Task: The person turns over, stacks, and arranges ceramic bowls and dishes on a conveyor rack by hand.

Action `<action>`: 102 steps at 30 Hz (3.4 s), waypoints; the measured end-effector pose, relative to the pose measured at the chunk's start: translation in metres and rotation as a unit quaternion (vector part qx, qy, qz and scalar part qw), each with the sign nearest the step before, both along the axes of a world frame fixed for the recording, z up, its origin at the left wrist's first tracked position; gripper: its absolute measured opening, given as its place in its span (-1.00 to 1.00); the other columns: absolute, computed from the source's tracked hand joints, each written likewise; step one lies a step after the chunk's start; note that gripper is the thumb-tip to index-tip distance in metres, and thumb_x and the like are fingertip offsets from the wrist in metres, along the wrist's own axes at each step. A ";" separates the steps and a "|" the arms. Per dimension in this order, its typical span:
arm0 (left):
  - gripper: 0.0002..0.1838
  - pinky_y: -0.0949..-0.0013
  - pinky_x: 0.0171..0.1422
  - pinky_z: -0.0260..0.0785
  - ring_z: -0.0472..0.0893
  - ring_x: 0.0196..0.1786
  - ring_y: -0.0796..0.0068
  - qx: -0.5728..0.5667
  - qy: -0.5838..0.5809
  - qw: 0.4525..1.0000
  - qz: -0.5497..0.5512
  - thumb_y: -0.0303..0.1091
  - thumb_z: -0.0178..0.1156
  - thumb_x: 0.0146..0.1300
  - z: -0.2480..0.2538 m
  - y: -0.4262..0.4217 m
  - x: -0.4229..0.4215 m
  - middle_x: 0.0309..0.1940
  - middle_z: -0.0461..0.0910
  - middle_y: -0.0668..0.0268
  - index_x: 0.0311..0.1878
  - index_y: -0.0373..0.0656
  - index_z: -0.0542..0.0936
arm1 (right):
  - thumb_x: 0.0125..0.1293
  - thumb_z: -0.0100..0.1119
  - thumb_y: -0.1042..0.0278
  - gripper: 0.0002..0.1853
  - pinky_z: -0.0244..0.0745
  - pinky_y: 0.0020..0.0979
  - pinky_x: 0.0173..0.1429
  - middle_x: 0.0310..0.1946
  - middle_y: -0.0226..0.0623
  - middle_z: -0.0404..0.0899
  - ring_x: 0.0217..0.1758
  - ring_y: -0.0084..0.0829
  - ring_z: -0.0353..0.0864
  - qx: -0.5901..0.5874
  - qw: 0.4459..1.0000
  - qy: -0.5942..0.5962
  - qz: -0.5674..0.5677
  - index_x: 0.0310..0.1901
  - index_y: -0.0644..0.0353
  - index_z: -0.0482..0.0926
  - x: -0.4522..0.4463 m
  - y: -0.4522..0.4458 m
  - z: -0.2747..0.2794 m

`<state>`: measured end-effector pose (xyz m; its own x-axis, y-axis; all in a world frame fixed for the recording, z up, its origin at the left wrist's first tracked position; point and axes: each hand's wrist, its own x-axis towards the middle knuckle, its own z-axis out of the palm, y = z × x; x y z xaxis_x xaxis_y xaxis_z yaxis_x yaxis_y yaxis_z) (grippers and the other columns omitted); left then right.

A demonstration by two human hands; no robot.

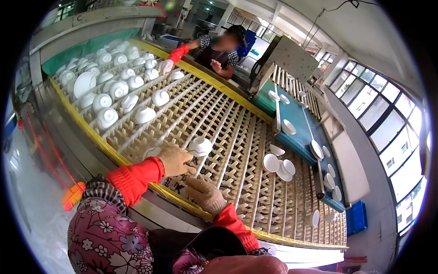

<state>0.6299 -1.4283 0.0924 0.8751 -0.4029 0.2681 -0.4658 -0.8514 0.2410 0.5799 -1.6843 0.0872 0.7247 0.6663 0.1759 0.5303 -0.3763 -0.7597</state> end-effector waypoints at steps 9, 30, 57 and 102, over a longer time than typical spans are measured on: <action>-0.27 -0.10 0.36 0.55 0.76 0.12 -0.08 0.060 -0.025 0.998 0.023 0.51 0.33 0.50 -0.009 -0.014 0.005 -0.06 0.85 0.14 0.07 -0.09 0.77 | 0.72 0.32 0.22 -0.67 0.71 -0.17 0.30 0.09 -0.09 0.82 0.18 -0.15 0.85 -0.072 0.994 0.082 0.008 0.37 0.12 0.76 0.006 -0.015 0.021; -0.43 -0.17 0.29 0.52 0.68 0.13 -0.21 -0.018 -0.028 0.999 -0.036 0.07 0.52 0.48 0.002 -0.032 -0.002 -0.03 0.77 -0.04 0.23 -0.27 0.73 | 0.40 0.63 0.12 -0.58 0.77 0.07 0.12 -0.06 0.01 0.85 -0.02 0.10 0.87 -0.087 0.950 -0.131 -0.271 0.15 0.18 0.78 0.030 -0.060 0.018; -0.23 -0.03 0.37 0.53 0.66 0.20 -0.09 -0.049 -0.072 0.993 -0.085 0.05 0.63 0.33 0.005 -0.056 0.004 0.00 0.75 0.04 0.36 -0.40 0.69 | 0.51 0.48 -0.05 -0.54 0.28 0.36 0.82 0.31 -0.17 0.87 0.66 -0.02 0.60 -0.509 0.750 -0.238 -0.349 0.25 0.07 0.91 0.226 -0.215 -0.021; -0.06 -0.14 0.72 0.37 0.70 0.45 0.07 0.028 0.063 0.928 0.367 0.46 0.46 0.44 0.042 -0.001 0.033 0.41 0.75 0.06 0.60 -0.10 0.65 | 0.49 0.37 0.25 -0.84 0.55 0.09 -0.25 -0.47 0.02 0.67 -0.39 0.14 0.71 -0.228 0.850 -0.413 -0.235 -0.16 0.14 0.79 0.141 -0.244 0.042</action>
